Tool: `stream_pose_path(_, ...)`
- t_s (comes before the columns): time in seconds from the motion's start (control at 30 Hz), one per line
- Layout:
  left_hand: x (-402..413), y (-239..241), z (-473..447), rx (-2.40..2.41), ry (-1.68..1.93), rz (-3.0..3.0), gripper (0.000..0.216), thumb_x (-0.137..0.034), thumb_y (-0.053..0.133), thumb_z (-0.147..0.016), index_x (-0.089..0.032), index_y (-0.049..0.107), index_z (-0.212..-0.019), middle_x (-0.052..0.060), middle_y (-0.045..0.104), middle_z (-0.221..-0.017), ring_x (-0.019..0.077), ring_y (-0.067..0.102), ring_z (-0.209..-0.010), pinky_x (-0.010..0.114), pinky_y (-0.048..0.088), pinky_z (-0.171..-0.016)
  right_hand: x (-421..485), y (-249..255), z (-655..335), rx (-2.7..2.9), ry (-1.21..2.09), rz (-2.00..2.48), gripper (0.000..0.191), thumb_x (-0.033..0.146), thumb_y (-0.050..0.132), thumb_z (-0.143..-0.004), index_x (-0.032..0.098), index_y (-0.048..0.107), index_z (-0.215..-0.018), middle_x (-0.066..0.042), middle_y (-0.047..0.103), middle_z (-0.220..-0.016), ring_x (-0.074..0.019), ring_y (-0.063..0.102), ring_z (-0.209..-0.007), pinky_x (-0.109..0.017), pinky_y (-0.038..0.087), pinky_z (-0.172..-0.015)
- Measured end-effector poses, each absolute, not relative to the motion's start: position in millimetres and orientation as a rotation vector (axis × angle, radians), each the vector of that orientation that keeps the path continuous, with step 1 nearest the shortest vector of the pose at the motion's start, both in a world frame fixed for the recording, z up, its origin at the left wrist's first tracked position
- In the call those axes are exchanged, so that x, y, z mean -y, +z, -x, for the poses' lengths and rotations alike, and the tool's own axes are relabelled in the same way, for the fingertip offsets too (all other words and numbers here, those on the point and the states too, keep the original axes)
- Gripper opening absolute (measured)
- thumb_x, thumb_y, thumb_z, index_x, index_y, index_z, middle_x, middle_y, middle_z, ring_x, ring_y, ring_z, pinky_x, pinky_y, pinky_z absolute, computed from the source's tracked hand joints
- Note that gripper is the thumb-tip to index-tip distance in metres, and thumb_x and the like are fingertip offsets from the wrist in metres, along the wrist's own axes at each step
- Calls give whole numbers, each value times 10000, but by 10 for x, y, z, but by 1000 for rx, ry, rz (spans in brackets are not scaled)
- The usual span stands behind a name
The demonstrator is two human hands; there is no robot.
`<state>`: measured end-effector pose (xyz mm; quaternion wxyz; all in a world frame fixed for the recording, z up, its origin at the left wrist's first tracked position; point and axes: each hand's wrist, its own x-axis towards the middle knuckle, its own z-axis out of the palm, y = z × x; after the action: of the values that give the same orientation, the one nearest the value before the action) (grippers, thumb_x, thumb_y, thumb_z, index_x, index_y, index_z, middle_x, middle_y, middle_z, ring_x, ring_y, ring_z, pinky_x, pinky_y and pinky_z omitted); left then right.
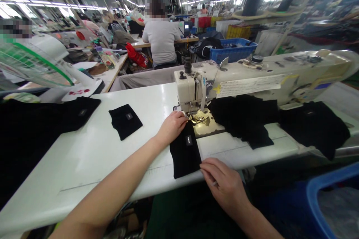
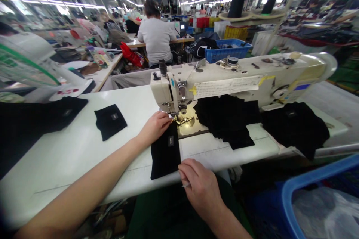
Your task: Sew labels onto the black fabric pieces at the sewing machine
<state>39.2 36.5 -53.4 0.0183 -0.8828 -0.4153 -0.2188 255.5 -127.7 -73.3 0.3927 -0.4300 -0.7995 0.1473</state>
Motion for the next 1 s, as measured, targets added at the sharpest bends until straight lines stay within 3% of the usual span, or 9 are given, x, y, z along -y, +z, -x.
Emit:
stream_pose_path(0.8, -255, -375, -345, 1187, -330, 2731, 278, -219, 440, -998, -121, 649, -1153, 133, 607, -1035, 258, 545, -968, 411, 517, -885, 1166, -625, -2571, 2252, 375, 1149, 233, 98, 434, -940, 185, 638, -1013, -85, 666, -976, -205, 640, -811, -304, 470, -661)
stream_pose_path(1.0, 233, -252, -445, 1185, -413, 2849, 328, -59, 462, -899, -125, 655, -1155, 143, 609, -1173, 268, 559, -1045, 434, 547, -894, 1243, -610, -2613, 2299, 397, 1211, 331, 44, 468, -865, 194, 654, -1094, -52, 629, -958, -180, 603, -735, -290, 414, -591)
